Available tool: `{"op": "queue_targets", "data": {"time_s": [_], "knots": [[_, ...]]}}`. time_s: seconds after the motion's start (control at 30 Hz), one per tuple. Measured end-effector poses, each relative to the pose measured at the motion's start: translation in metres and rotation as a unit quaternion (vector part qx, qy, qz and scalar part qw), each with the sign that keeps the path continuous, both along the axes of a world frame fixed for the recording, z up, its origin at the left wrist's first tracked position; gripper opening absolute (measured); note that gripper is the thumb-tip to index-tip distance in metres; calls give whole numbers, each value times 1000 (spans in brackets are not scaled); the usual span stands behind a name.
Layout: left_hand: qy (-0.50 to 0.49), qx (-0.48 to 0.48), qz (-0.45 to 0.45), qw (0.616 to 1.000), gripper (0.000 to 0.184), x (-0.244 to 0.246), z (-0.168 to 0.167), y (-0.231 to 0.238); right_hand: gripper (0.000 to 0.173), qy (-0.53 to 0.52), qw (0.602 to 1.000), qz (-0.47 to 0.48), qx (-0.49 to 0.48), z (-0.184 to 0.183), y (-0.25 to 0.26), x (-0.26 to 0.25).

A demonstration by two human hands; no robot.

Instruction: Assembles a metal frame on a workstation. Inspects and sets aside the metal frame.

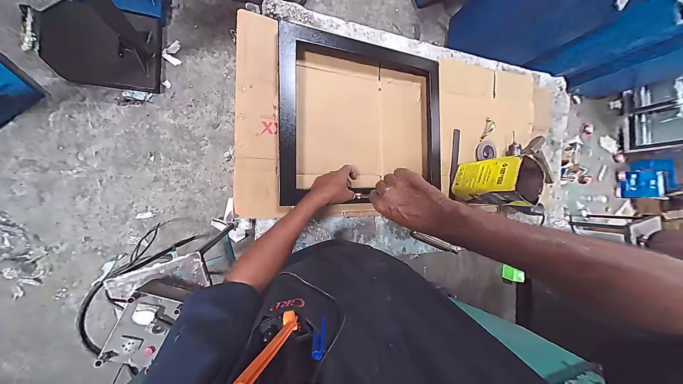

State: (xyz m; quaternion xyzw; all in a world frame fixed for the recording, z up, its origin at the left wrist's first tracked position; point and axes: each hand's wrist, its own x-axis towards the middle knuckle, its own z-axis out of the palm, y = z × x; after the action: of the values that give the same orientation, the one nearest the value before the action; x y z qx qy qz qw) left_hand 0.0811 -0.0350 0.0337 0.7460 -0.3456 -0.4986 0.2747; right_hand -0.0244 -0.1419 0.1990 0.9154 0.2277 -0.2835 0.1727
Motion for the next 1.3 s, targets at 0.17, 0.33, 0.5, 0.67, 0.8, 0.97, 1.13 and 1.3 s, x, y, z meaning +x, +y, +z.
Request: {"op": "queue_targets", "data": {"time_s": [0.17, 0.33, 0.5, 0.67, 0.8, 0.97, 1.13, 1.3], "knots": [[-9, -10, 9, 1000, 51, -4, 0, 1, 17, 73, 978, -170, -96, 8, 18, 9], [0, -3, 1, 1000, 53, 0, 0, 1, 15, 75, 985, -145, -54, -1, 15, 8], [-4, -2, 1, 1000, 54, 0, -1, 0, 18, 10, 1000, -1, -3, 2, 4, 3], [-7, 4, 0, 1000, 52, 0, -1, 0, 23, -4, 1000, 7, -2, 6, 8, 7], [-8, 9, -2, 1000, 52, 0, -2, 0, 22, 6, 1000, -9, 5, 0, 11, 0], [7, -14, -21, 1000, 54, 2, -4, 0, 23, -1, 999, 30, 27, -9, -2, -13], [19, -6, 9, 1000, 57, 2, -5, -3, 19, 84, 989, -123, -24, -10, -11, -8], [17, -10, 35, 999, 59, -1, 3, 1, 29, 224, 888, -401, 35, -23, -16, 2]]}}
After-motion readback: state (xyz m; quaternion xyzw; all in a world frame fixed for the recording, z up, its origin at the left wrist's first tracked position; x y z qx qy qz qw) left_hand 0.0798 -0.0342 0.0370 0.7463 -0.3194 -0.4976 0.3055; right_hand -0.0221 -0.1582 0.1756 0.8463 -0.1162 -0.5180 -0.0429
